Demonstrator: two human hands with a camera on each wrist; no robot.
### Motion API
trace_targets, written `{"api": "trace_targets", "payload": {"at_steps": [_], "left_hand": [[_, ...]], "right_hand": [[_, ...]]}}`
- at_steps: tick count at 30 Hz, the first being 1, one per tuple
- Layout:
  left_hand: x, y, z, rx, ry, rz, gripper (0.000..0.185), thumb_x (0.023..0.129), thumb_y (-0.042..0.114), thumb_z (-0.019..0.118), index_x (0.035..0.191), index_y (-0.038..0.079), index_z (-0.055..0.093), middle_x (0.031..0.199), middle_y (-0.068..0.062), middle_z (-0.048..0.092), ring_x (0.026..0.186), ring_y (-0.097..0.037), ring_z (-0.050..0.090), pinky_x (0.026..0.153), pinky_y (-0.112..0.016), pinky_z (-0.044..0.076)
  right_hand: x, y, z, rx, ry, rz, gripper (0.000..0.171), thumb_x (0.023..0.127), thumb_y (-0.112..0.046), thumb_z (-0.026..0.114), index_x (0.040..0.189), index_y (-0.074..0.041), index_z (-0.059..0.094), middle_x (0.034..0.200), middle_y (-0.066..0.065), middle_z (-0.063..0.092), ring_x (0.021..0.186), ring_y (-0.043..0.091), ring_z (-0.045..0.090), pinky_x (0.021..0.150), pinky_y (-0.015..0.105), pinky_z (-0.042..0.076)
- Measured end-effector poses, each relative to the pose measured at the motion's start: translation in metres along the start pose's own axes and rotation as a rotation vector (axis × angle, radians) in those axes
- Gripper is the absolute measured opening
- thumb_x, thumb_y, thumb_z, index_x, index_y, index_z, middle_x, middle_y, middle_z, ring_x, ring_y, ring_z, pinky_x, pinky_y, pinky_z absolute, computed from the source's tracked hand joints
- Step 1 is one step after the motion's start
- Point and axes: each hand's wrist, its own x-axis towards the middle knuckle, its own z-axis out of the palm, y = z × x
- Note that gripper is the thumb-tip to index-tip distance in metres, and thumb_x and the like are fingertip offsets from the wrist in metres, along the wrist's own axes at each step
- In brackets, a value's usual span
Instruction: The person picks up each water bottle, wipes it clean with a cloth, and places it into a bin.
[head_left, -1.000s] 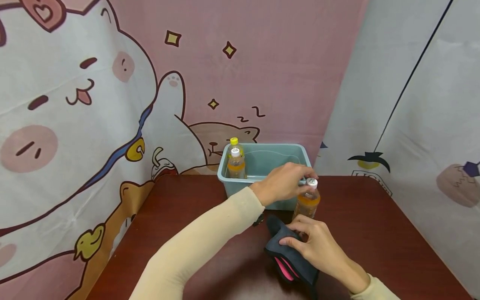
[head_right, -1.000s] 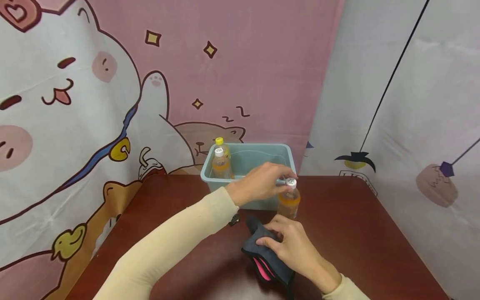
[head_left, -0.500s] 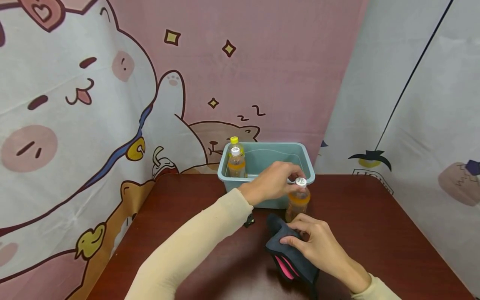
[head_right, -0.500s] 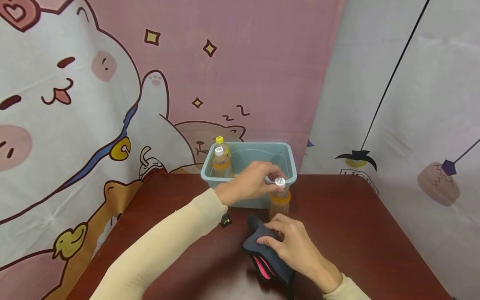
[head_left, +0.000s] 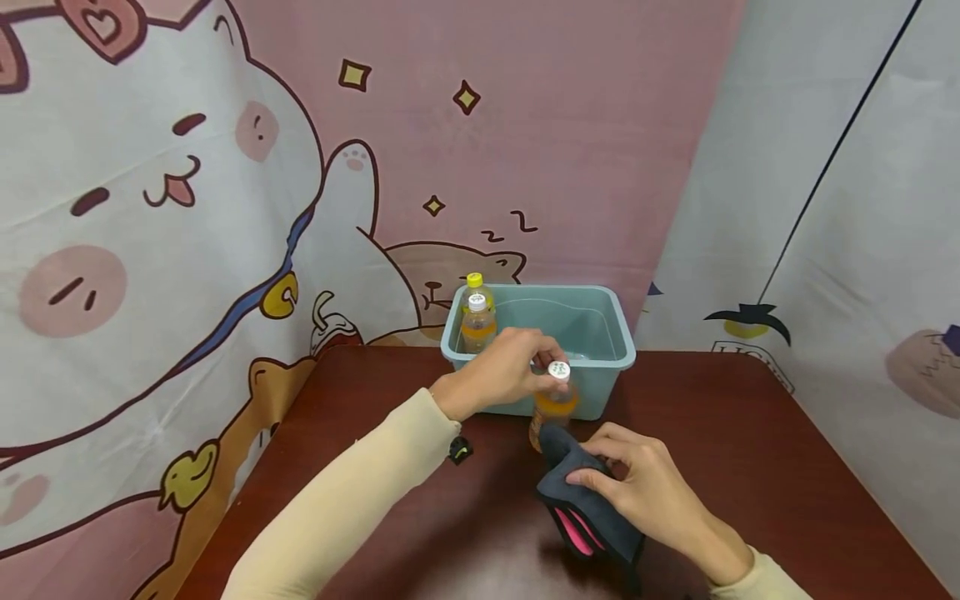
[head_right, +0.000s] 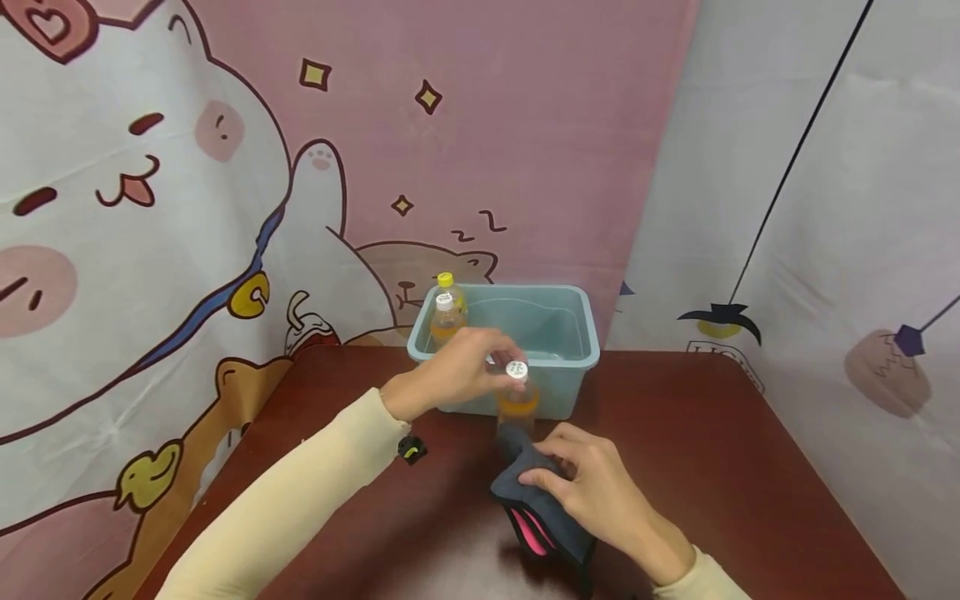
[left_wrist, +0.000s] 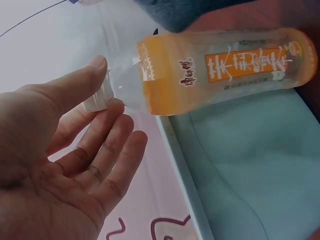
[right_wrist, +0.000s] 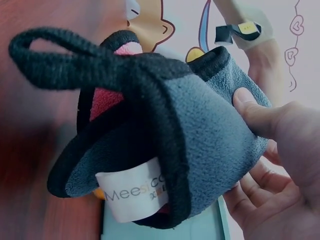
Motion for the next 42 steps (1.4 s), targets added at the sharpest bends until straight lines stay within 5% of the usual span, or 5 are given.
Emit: {"api": "trace_targets", "payload": {"at_steps": [9, 18, 27, 42], "left_hand": [[-0.031, -0.013, -0.010, -0.049, 0.014, -0.060, 0.027, 0.101, 0.029, 0.095, 0.121, 0.014, 0.086, 0.106, 0.001, 0.082, 0.092, -0.007, 0.073, 0.082, -0.020, 0.062], [-0.056, -0.012, -0.012, -0.126, 0.036, -0.041, 0.024, 0.099, 0.029, 0.097, 0.117, 0.018, 0.085, 0.103, 0.007, 0.083, 0.095, -0.010, 0.077, 0.085, -0.023, 0.065], [-0.070, -0.009, 0.005, -0.172, 0.132, -0.022, 0.031, 0.096, 0.027, 0.099, 0.122, 0.019, 0.085, 0.109, 0.007, 0.084, 0.103, -0.015, 0.078, 0.094, -0.028, 0.066], [-0.076, -0.006, 0.021, -0.248, 0.232, -0.086, 0.030, 0.097, 0.027, 0.099, 0.121, 0.018, 0.084, 0.110, 0.003, 0.088, 0.105, -0.016, 0.082, 0.084, -0.025, 0.067]], "right_hand": [[0.007, 0.000, -0.012, -0.035, 0.027, -0.016, 0.035, 0.083, -0.012, 0.106, 0.108, -0.031, 0.089, 0.098, -0.019, 0.074, 0.075, -0.005, 0.057, 0.063, 0.013, 0.048], [0.021, 0.000, -0.033, -0.091, 0.093, -0.021, 0.038, 0.079, -0.008, 0.107, 0.104, -0.030, 0.088, 0.096, -0.020, 0.074, 0.078, -0.002, 0.061, 0.068, 0.014, 0.050], [0.030, 0.006, -0.025, -0.049, 0.097, 0.030, 0.034, 0.085, -0.008, 0.105, 0.107, -0.028, 0.089, 0.096, -0.016, 0.073, 0.078, 0.001, 0.062, 0.067, 0.015, 0.052], [0.058, 0.003, -0.007, 0.026, -0.039, 0.087, 0.023, 0.096, -0.015, 0.097, 0.117, -0.023, 0.091, 0.106, -0.011, 0.076, 0.085, 0.005, 0.065, 0.069, 0.025, 0.060]]}}
